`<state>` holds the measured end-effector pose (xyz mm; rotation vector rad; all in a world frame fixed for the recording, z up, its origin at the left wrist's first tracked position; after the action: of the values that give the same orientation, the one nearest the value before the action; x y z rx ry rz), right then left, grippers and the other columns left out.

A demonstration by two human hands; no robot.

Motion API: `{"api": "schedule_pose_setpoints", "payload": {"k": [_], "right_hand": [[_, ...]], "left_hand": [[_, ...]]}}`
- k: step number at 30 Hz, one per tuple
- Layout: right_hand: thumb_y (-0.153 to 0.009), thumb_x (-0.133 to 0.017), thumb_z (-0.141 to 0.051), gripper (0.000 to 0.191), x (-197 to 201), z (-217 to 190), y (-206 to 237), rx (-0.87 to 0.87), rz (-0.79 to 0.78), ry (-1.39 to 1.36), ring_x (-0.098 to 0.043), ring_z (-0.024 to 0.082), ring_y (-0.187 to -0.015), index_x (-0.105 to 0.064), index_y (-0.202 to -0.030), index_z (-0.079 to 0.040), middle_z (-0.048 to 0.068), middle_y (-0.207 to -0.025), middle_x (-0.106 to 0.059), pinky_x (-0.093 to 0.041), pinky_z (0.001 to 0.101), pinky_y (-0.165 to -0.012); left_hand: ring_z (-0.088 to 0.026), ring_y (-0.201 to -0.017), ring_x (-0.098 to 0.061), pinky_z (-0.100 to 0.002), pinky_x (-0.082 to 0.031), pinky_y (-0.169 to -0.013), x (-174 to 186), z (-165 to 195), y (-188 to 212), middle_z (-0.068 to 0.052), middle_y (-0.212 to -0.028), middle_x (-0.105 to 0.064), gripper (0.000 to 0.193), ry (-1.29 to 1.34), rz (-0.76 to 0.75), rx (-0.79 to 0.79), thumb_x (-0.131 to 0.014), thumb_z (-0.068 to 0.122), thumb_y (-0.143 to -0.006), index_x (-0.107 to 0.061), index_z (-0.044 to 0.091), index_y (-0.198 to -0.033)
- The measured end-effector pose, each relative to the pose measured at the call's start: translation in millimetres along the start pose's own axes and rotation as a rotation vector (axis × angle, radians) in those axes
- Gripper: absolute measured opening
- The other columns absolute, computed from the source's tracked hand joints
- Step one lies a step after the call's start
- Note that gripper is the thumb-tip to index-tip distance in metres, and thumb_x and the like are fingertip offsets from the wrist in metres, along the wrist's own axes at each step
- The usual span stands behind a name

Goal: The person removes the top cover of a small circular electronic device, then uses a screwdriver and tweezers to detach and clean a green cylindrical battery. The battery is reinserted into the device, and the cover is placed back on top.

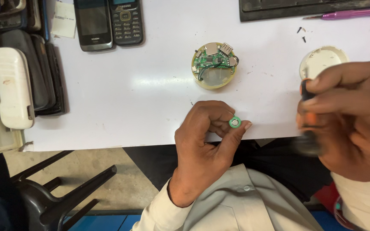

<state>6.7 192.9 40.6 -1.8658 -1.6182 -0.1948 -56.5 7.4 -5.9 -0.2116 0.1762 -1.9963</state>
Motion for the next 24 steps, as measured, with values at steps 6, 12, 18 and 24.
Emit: {"api": "schedule_pose_setpoints", "payload": {"k": [6,12,18,24], "right_hand": [[-0.117,-0.054,-0.019,0.015,-11,-2,14,-0.192,0.234,-0.413,-0.066,0.014,-0.068,-0.057,-0.124,-0.007,0.014,-0.115,-0.061,-0.061,0.0266,-0.064],[-0.11,-0.056,-0.02,0.022,-19,6,6,-0.265,0.193,-0.111,-0.063,0.01,-0.065,-0.056,-0.119,-0.001,0.01,-0.102,-0.063,-0.055,0.0242,-0.061],[-0.1,-0.068,-0.01,0.018,-19,8,4,-0.35,0.139,0.296,-0.059,0.018,-0.06,-0.064,-0.108,0.006,0.016,-0.091,-0.065,-0.047,0.0288,-0.055],[-0.101,-0.061,-0.016,0.018,-23,-8,17,-0.312,0.114,-0.057,-0.072,0.013,-0.08,-0.061,-0.111,-0.001,0.009,-0.101,-0.071,-0.061,0.0261,-0.073]], "left_hand": [[-0.01,-0.074,-0.07,-0.023,-0.058,-0.065,-2,5,-3,-0.007,-0.102,-0.068,0.021,-0.159,-0.016,0.012,-0.083,0.005,-0.09,-0.068,0.003,-0.105],[-0.013,-0.08,-0.076,-0.023,-0.059,-0.067,-6,13,-3,-0.007,-0.106,-0.072,0.021,-0.24,0.003,-0.05,-0.085,0.008,-0.089,-0.068,0.005,-0.102],[-0.012,-0.076,-0.075,-0.022,-0.059,-0.064,-5,10,-4,-0.006,-0.103,-0.074,0.021,-0.232,0.019,-0.02,-0.085,0.009,-0.088,-0.068,0.006,-0.101],[-0.011,-0.073,-0.073,-0.022,-0.058,-0.063,-5,4,-4,-0.007,-0.1,-0.074,0.022,-0.203,0.027,0.034,-0.085,0.006,-0.086,-0.068,0.004,-0.1]]}}
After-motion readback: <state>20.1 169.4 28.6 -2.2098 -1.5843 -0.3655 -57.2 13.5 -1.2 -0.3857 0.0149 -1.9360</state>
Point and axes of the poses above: each hand's wrist, its own y-axis away from the middle knuckle, its own x-axis out of the back of the hand, z = x × y, the point moved 10 cm from there along -y, towards the middle knuckle
